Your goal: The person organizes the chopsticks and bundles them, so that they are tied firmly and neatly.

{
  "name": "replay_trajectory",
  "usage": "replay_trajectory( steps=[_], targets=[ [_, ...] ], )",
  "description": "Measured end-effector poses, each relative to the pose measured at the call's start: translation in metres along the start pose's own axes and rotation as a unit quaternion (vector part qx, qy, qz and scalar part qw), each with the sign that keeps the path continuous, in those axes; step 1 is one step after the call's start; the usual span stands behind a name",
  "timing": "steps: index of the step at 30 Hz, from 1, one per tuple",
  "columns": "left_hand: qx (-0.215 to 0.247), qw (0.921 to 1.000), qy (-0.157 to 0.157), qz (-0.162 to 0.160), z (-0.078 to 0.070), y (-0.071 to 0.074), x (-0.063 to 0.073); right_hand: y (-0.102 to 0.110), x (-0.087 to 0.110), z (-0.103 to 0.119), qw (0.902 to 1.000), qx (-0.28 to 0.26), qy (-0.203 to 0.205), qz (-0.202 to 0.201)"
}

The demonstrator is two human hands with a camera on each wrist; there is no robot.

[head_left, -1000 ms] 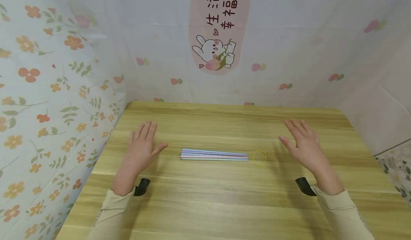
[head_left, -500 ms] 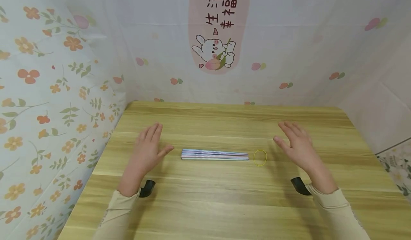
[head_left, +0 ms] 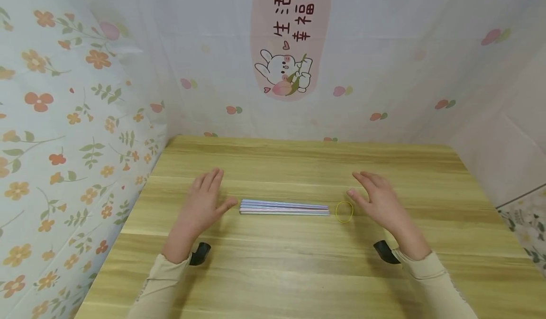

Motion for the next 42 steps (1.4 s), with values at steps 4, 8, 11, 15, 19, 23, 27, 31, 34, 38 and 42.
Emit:
replay_trajectory(
  steps=[4, 8, 11, 15, 19, 23, 27, 31, 34, 38, 42],
  targets=[
    [0.012, 0.9999, 0.002, -0.003, -0.002, -0.003, 0.0, -0.006, -0.003, 0.005, 1.0, -0.003, 0.005, 0.001],
    [0.011, 0.9999, 0.0, -0.009, -0.004, -0.006, -0.001, -0.011, -0.007, 0.012, 0.9999, -0.01, 0.009, 0.005],
    [0.009, 0.9999, -0.002, -0.008, -0.008, -0.007, -0.002, -0.012, -0.009, 0.017, 0.9998, -0.012, 0.018, 0.002],
    [0.011, 0.9999, -0.003, -0.002, -0.012, -0.009, -0.003, -0.015, -0.012, 0.02, 0.9996, -0.004, 0.028, -0.002],
    [0.014, 0.9999, -0.005, 0.003, -0.015, -0.011, -0.004, -0.018, -0.014, 0.022, 0.9996, 0.001, 0.03, 0.001],
    [0.014, 0.9999, -0.005, 0.002, -0.017, -0.014, -0.005, -0.02, -0.015, 0.024, 0.9995, -0.001, 0.033, 0.001],
    [0.018, 0.9998, 0.001, 0.008, -0.017, -0.019, -0.007, -0.023, -0.017, 0.026, 0.9993, 0.001, 0.038, -0.001],
    [0.02, 0.9996, 0.004, 0.018, -0.017, -0.026, -0.009, -0.026, -0.018, 0.028, 0.9991, -0.002, 0.043, -0.003],
    [0.021, 0.9996, 0.0, 0.021, -0.018, -0.029, -0.01, -0.029, -0.019, 0.029, 0.9989, -0.007, 0.046, -0.003],
    [0.018, 0.9996, -0.004, 0.023, -0.02, -0.034, -0.011, -0.033, -0.019, 0.031, 0.9987, -0.013, 0.05, 0.001],
    [0.01, 0.9996, -0.007, 0.026, -0.023, -0.039, -0.012, -0.036, -0.02, 0.034, 0.9984, -0.011, 0.055, 0.003]
  ],
)
Point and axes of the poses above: each hand's wrist, its own x-axis away from the middle knuckle, its own y-axis out of the back of the hand, z = x × y, the point moved 10 cm from there along -x, towards the middle knuckle, and after that the axes turned 9 degrees about y, right-handed, at the moved point
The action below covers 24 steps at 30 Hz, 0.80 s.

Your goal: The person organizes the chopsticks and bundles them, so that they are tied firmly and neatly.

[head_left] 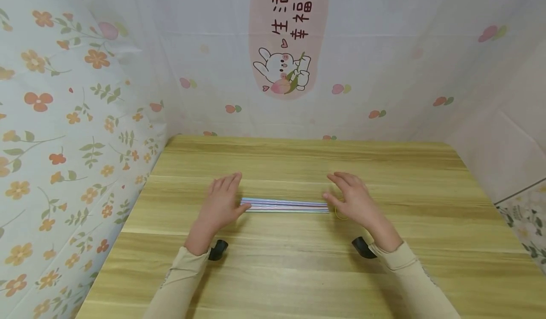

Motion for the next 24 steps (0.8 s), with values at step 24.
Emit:
replay_trajectory(
  steps=[24],
  targets=[
    [-0.001, 0.9986, -0.034, 0.041, -0.017, -0.029, -0.004, -0.042, -0.012, 0.015, 0.9991, -0.011, 0.033, 0.025]
  ],
)
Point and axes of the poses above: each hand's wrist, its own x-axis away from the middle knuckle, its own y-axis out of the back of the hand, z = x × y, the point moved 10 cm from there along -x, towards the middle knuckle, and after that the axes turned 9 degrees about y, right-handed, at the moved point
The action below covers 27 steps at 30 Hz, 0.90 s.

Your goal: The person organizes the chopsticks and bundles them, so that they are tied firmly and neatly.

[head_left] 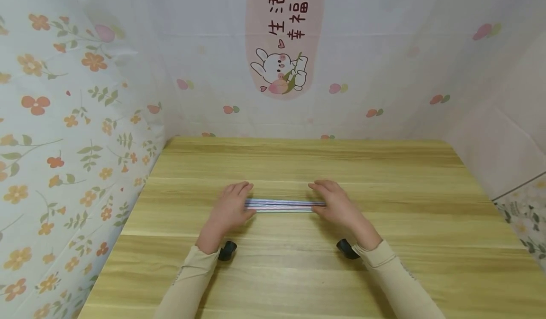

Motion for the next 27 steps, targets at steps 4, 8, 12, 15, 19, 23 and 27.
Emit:
replay_trajectory(
  steps=[4, 8, 12, 15, 19, 23, 27],
  targets=[
    [0.001, 1.0, -0.007, 0.001, -0.002, -0.007, -0.003, -0.007, 0.0, 0.001, 1.0, 0.0, 0.001, 0.006],
    [0.005, 0.9999, -0.011, 0.009, -0.005, -0.012, -0.004, -0.012, -0.001, 0.003, 0.9999, 0.002, 0.005, 0.012],
    [0.008, 0.9998, -0.019, 0.006, -0.008, -0.015, -0.004, -0.018, -0.002, 0.006, 0.9997, 0.008, 0.01, 0.02],
    [0.006, 0.9997, -0.024, 0.001, -0.01, -0.016, -0.003, -0.024, -0.002, 0.008, 0.9995, 0.011, 0.016, 0.026],
    [0.003, 0.9995, -0.03, -0.007, -0.011, -0.018, -0.001, -0.029, -0.002, 0.011, 0.9989, 0.029, 0.029, 0.024],
    [-0.001, 0.9986, -0.041, -0.034, -0.013, -0.016, 0.0, -0.029, -0.004, 0.014, 0.9975, 0.059, 0.039, 0.006],
    [-0.01, 0.9973, -0.05, -0.052, -0.014, -0.015, -0.001, -0.03, -0.006, 0.017, 0.9953, 0.085, 0.045, -0.008]
  ],
)
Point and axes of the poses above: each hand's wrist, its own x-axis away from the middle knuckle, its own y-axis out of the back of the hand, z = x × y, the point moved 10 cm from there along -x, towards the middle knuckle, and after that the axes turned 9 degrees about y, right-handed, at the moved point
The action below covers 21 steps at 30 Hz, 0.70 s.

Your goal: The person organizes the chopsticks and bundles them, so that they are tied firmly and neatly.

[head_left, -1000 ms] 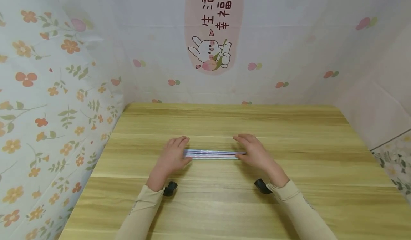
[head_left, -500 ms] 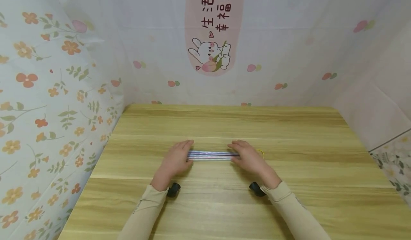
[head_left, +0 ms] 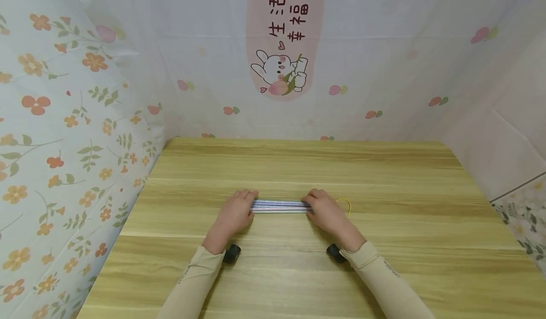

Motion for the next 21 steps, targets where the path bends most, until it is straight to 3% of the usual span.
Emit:
replay_trajectory(
  steps=[21],
  targets=[
    [-0.01, 0.9997, -0.015, -0.017, -0.0049, 0.0016, 0.0005, -0.001, -0.0005, -0.0004, 0.9997, 0.011, -0.005, -0.022]
  ],
)
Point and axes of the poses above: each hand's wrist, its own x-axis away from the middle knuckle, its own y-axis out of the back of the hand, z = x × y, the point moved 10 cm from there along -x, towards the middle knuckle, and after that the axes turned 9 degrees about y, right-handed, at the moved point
